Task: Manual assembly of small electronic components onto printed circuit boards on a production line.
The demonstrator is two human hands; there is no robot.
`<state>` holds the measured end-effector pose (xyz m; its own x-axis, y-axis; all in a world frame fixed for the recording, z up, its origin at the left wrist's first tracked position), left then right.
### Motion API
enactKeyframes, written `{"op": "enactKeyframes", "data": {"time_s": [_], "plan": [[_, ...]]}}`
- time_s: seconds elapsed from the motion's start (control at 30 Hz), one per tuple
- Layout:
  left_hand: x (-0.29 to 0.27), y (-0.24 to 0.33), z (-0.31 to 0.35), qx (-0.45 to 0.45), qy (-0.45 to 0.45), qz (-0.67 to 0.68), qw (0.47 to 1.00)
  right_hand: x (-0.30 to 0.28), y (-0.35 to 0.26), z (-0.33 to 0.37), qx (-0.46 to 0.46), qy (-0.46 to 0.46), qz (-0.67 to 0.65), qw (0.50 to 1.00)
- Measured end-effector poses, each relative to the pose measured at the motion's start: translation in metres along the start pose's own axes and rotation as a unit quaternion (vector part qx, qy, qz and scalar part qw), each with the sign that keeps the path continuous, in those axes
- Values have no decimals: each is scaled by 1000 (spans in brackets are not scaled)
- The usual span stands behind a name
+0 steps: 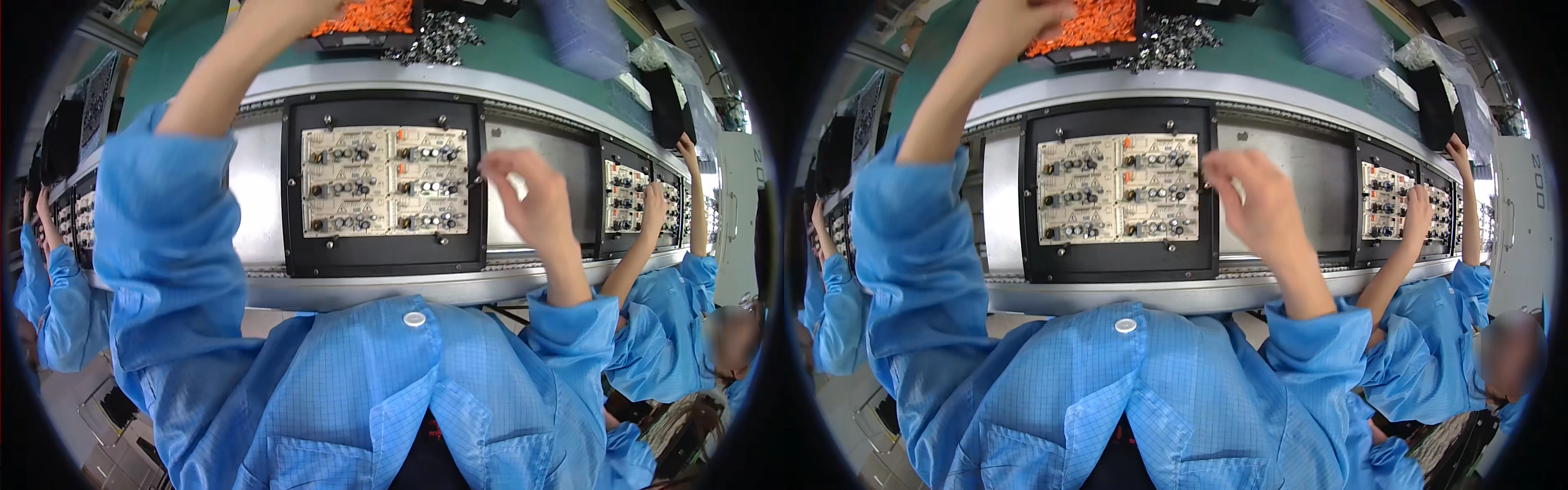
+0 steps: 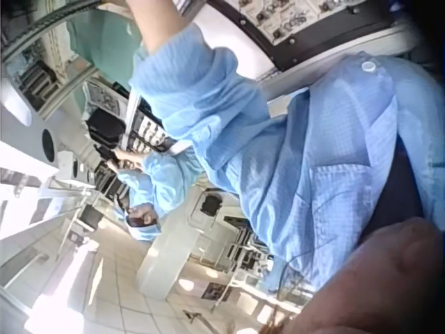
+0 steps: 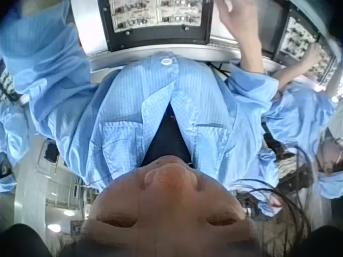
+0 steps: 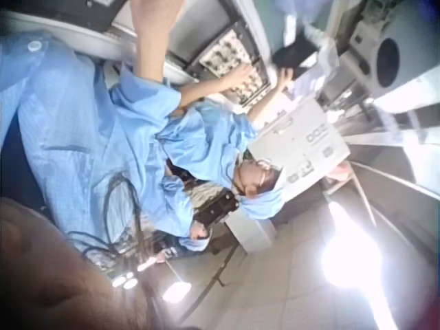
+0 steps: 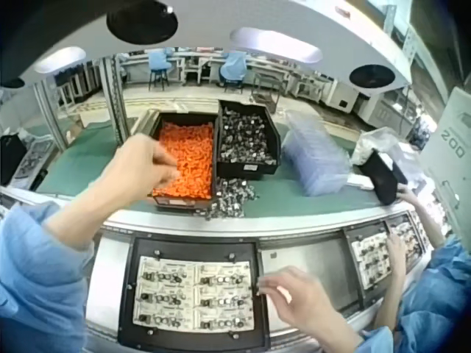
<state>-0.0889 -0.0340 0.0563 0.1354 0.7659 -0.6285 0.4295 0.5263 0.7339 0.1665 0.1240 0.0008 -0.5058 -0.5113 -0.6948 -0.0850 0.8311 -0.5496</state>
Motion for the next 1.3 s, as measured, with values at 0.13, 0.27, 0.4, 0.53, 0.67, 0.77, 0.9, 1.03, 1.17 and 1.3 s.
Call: {"op": "enactKeyframes", "data": {"time_s": [0.13,0.27,0.4,0.53,0.67,0.77,0.9,1.03,1.17,1.3], "plan": [[7,2,61,92,-66,33,993,1,58,-68,-13,73,61,995],[21,-15,120,-124,-156,118,973,36,115,-121,-27,98,64,993],[31,-29,161,-170,-172,160,957,66,139,-140,38,75,49,995],[40,-25,187,-170,-196,136,956,65,144,-142,39,95,61,993],[54,-1,192,-72,-191,40,978,43,159,-137,105,102,26,989],[66,9,202,-40,-200,16,979,31,157,-127,174,87,-80,978],[77,19,208,96,-166,-45,980,1,114,-102,199,98,-182,958],[84,18,210,120,-181,-84,973,-21,85,-73,196,116,-246,942],[87,17,212,126,-181,-91,971,-31,70,-51,200,121,-315,920],[92,17,211,116,-195,-100,969,-36,63,-37,204,126,-334,912]]}}
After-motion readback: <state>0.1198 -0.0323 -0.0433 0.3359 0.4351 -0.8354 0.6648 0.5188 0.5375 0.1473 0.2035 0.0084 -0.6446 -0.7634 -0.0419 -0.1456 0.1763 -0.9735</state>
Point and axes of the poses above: each hand's wrist, its own z-axis away from the middle knuckle, its own x-axis out of the palm, y = z × x, the point moved 8 cm from there along -z, towards the middle knuckle, and after that the axes turned 14 degrees about y, right-handed, at the moved point
